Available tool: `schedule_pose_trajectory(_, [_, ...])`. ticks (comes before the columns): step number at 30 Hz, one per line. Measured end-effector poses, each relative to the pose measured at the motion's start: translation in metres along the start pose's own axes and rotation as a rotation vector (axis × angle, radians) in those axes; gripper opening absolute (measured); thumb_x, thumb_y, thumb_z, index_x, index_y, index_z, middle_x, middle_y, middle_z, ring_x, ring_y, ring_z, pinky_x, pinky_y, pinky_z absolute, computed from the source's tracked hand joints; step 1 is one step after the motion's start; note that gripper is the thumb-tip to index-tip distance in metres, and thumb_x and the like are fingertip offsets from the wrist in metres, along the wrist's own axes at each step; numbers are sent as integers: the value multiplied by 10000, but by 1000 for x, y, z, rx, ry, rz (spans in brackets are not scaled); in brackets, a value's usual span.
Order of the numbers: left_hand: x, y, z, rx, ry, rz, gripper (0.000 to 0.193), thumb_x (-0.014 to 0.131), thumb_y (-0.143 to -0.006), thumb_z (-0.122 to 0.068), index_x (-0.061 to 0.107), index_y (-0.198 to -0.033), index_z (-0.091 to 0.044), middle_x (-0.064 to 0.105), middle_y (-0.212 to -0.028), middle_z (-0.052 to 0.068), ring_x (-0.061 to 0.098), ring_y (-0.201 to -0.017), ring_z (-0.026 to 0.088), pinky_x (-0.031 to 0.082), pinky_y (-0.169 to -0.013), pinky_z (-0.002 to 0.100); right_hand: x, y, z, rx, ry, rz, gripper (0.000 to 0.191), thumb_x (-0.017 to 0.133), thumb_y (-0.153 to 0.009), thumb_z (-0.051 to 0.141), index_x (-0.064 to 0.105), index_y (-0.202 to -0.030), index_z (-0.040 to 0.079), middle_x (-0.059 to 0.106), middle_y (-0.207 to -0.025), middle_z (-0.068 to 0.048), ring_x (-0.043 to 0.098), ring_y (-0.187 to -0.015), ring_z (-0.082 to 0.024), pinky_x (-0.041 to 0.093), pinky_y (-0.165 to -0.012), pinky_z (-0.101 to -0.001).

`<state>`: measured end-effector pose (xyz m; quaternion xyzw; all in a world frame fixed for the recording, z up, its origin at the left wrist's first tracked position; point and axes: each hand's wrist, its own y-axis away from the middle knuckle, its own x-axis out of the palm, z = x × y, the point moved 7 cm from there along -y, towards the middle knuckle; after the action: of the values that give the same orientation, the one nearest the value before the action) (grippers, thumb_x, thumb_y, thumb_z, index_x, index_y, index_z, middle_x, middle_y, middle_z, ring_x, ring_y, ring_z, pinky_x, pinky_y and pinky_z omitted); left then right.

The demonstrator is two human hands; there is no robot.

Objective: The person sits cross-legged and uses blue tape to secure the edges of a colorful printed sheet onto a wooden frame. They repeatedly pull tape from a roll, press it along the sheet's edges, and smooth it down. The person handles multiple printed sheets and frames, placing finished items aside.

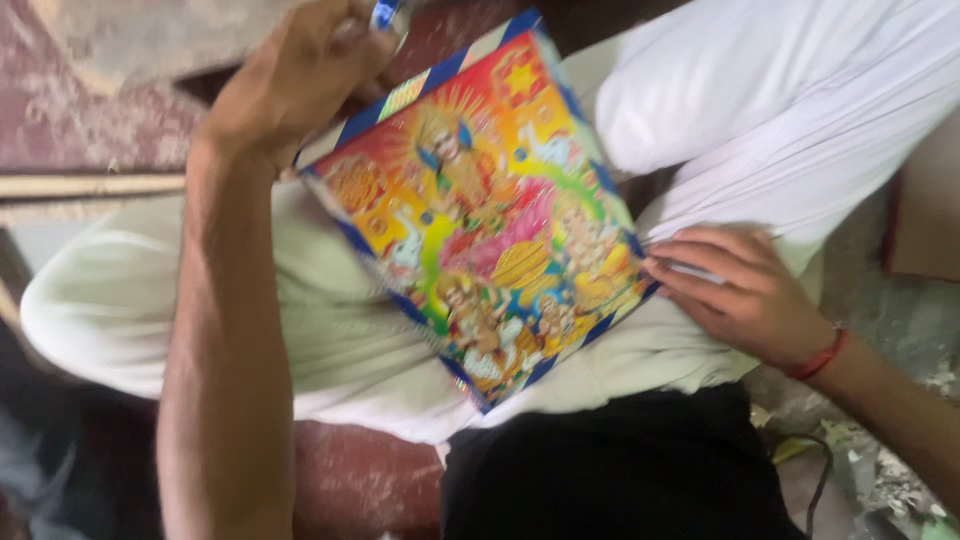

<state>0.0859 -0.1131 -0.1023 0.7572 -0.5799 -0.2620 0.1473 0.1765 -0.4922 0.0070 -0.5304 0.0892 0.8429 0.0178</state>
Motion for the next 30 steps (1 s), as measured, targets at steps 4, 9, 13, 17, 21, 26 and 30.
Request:
schedule_pose_trajectory(4, [3,18,25,-72,2,-9,406,638,-993,-399,744,-1110,-25,793,-971,94,730,-832,176,582,-711,327,16,1,7,6,-30,85,468,853,-776,211,721,-1206,84,675,-1259,-66,591,-1241,-267,475,-1062,-426])
schedule_pose_trajectory(9, [3,3,21,-5,136,4,401,661,-939,-435,751,-1064,-65,794,-921,64,742,-778,156,627,-626,323,13,-10,15,142,-70,-3,661,867,-742,276,656,-1341,90,607,-1404,-102,546,-1332,-290,423,-1135,-470])
schedule_pose_trajectory(13, [5,4,34,-153,107,37,369,638,-910,-413,801,-1004,-96,802,-883,53,721,-710,157,605,-591,331,21,-20,27,156,-162,-2,729,856,-712,345,612,-1377,175,423,-1568,-153,399,-1482,-384,343,-1239,-533])
schedule_pose_trajectory(17, [6,6,39,-130,150,60,366,635,-919,-405,797,-1010,-90,800,-886,54,722,-716,154,605,-599,328,35,-27,34,192,-240,72,797,841,-689,395,578,-1415,202,293,-1651,-183,261,-1559,-433,248,-1281,-589])
schedule_pose_trajectory(21, [4,7,45,-117,157,69,363,631,-929,-397,793,-1016,-84,799,-889,55,724,-722,150,605,-607,325,45,-38,43,134,-260,136,820,784,-686,515,560,-1420,227,228,-1659,-186,179,-1569,-436,181,-1276,-610])
schedule_pose_trajectory(26, [5,13,55,-117,169,83,360,627,-940,-387,788,-1024,-77,798,-893,57,726,-730,146,605,-617,321,53,-59,62,-13,-273,139,862,653,-752,681,468,-1481,258,158,-1668,-211,135,-1553,-447,82,-1261,-634])
schedule_pose_trajectory(30, [2,15,58,-121,181,95,357,623,-950,-379,784,-1030,-71,796,-897,58,728,-736,143,605,-625,318,58,-79,87,-182,-301,118,871,618,-852,680,345,-1567,264,128,-1661,-242,147,-1561,-433,77,-1263,-654])
